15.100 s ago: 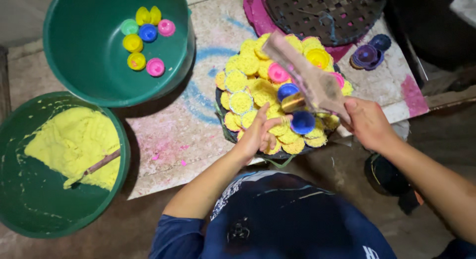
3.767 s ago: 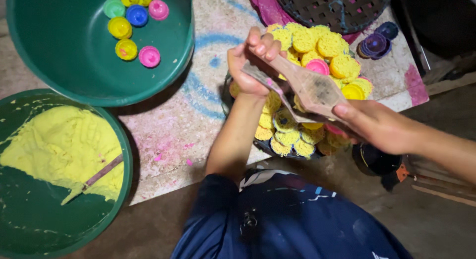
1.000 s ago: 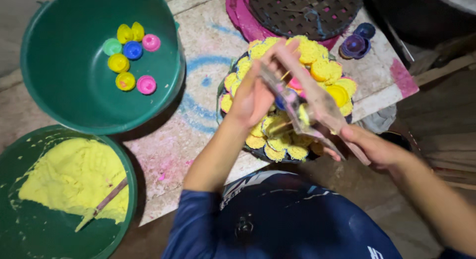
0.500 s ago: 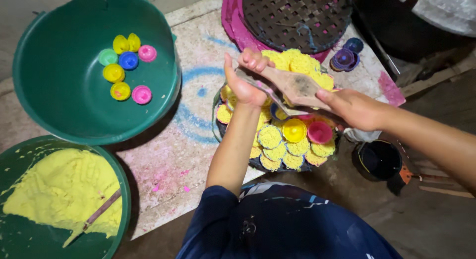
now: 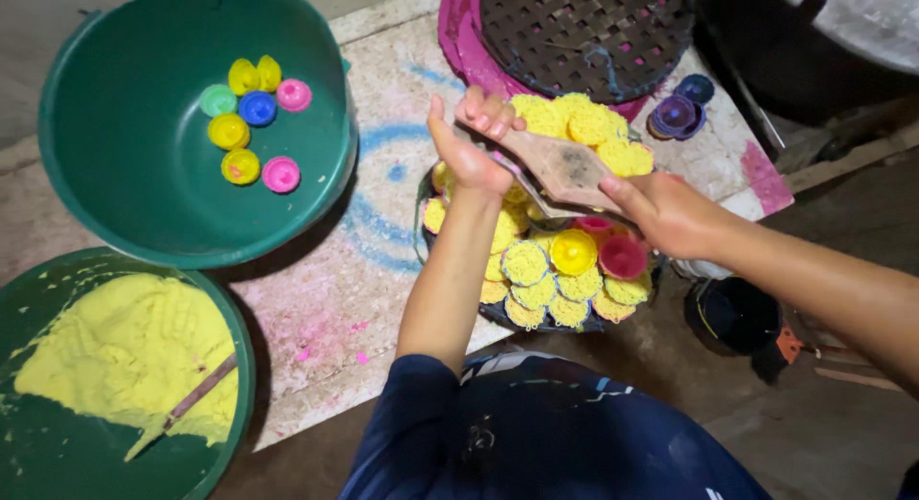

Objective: The person scoops yellow cake mix into a handheld mold, closes it, and presses the mold onto a tray of colorful circular items to release the shaped mix. The person repeats this process multiple times, filling the mold and pressing it onto the tray.

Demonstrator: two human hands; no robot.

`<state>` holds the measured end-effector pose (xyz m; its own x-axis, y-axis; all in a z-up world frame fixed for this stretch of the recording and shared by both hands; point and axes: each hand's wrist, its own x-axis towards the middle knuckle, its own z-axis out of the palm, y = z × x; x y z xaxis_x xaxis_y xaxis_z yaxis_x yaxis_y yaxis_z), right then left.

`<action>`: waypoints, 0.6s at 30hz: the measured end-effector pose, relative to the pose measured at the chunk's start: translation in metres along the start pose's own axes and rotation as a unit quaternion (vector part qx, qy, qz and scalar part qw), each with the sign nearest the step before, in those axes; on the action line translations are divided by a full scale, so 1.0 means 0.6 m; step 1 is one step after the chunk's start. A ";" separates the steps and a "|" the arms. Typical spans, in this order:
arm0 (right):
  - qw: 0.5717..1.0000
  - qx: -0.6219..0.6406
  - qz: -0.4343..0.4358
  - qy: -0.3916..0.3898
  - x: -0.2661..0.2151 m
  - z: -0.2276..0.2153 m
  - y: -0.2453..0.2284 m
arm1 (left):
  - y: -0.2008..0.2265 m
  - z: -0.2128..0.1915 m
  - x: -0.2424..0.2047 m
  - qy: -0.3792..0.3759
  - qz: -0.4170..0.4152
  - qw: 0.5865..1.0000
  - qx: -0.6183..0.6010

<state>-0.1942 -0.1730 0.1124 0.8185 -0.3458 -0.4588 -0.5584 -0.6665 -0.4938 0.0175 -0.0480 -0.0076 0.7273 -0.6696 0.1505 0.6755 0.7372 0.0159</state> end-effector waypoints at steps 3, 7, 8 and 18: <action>0.997 0.005 0.057 -0.042 -0.004 -0.018 0.004 | -0.020 0.001 -0.005 0.061 0.003 0.998 0.005; 0.997 -0.069 0.019 0.032 -0.001 -0.039 0.011 | -0.047 0.007 0.010 0.108 0.017 0.994 -0.002; 0.995 -0.077 -0.010 0.059 0.001 -0.036 0.011 | -0.046 0.009 0.016 0.113 0.022 0.993 -0.004; 0.999 -0.033 0.022 0.002 0.005 -0.025 0.002 | -0.026 0.014 0.021 0.147 0.026 0.987 0.052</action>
<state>-0.1904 -0.1848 0.1217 0.7943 -0.3783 -0.4753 -0.5835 -0.6927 -0.4239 0.0150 -0.0671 0.0023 0.7749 -0.6165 -0.1397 0.6312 0.7663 0.1195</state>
